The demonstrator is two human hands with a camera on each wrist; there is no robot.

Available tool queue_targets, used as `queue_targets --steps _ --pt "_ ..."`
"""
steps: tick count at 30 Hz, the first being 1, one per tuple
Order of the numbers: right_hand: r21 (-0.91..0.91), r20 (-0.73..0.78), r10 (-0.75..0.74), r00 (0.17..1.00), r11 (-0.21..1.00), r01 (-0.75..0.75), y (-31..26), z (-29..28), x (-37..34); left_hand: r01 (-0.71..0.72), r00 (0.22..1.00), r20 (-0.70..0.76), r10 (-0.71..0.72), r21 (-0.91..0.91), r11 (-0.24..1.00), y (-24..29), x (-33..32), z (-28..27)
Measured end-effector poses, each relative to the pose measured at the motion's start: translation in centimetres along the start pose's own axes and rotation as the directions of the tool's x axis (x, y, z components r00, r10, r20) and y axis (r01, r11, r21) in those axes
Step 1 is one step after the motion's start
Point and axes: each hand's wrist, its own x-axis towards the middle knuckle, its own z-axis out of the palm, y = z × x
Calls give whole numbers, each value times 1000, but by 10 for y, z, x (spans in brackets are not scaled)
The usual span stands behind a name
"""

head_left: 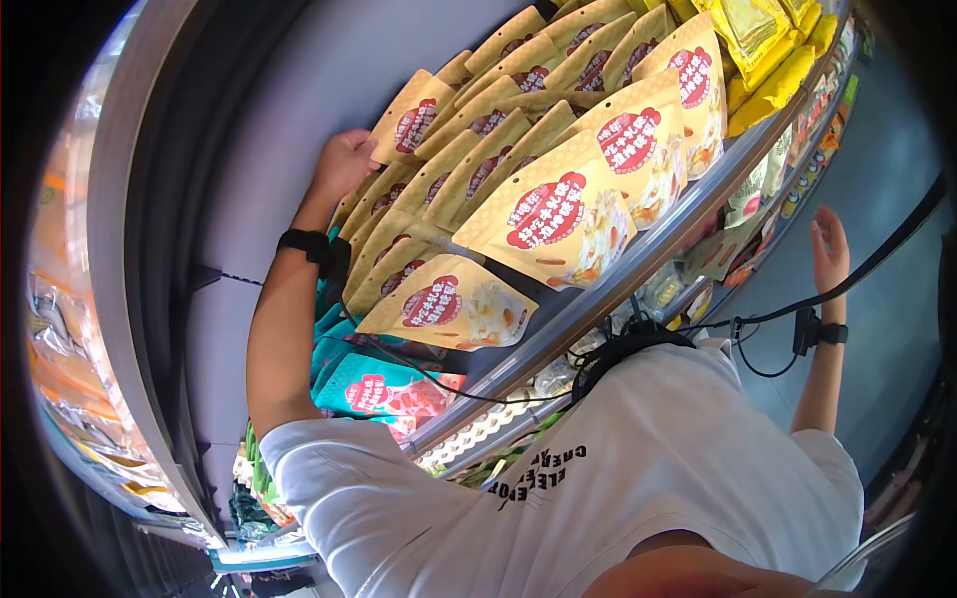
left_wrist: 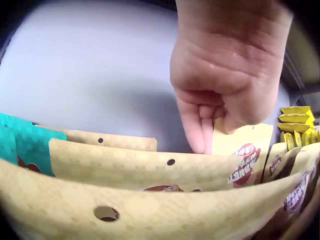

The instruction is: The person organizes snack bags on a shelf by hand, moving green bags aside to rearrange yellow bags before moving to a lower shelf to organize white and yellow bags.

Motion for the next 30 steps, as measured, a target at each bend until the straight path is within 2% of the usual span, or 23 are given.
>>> queue_targets --steps 2,4,5,7,8,10,11,12,13,14,16,17,19,23,25,26,27,30 --pt "0 38 10 999 1000 -10 5 2 -1 8 1000 11 -8 -61 998 -1 3 4" --pt "-10 49 11 999 1000 -11 1 4 -5 -28 980 199 29 -9 1000 -5 7 8" --pt "-14 68 9 998 1000 -8 -1 6 -6 -27 980 199 29 -11 1000 -9 7 7" --pt "-3 59 8 998 1000 -7 4 10 -5 63 984 177 -23 -225 972 -7 4 0" --pt "10 63 12 998 1000 -13 9 13 -7 73 984 173 -33 -227 971 -14 2 -6" --pt "46 80 15 997 999 -19 23 19 -8 -2 999 47 4 -36 999 -35 3 -26" --pt "78 88 25 996 996 -32 28 21 -9 13 999 42 -11 -38 999 -44 2 -34" --pt "81 102 18 995 996 -27 26 24 -11 39 995 82 -60 236 971 -48 0 -43" --pt "75 108 44 993 996 -53 23 26 -13 47 987 111 -117 493 869 -53 -4 -50" --pt "69 112 71 991 994 -79 21 27 -14 59 987 104 -126 492 868 -59 -9 -52" --pt "100 137 55 989 993 -69 32 34 -17 63 952 199 -231 613 788 -69 -19 -52" --pt "126 153 45 987 990 -65 37 37 -19 71 952 194 -237 613 787 -75 -24 -47" --pt "132 188 50 981 988 -75 40 41 -19 150 978 72 -196 407 901 -75 -40 -31" --pt "148 235 56 970 985 -93 44 48 -18 173 966 106 -237 417 892 -81 -21 -32" --pt "171 252 42 967 982 -87 43 50 -16 131 989 5 -147 423 897 -79 -16 -32" --pt "196 264 29 964 977 -83 41 50 -17 50 995 -101 -10 409 911 -79 -18 -31" --pt "194 266 30 963 977 -84 40 51 -18 52 995 -99 -12 408 911 -74 -19 -31" --pt "195 253 48 966 976 -100 36 53 -21 46 994 68 -82 416 908 -60 -17 -35"
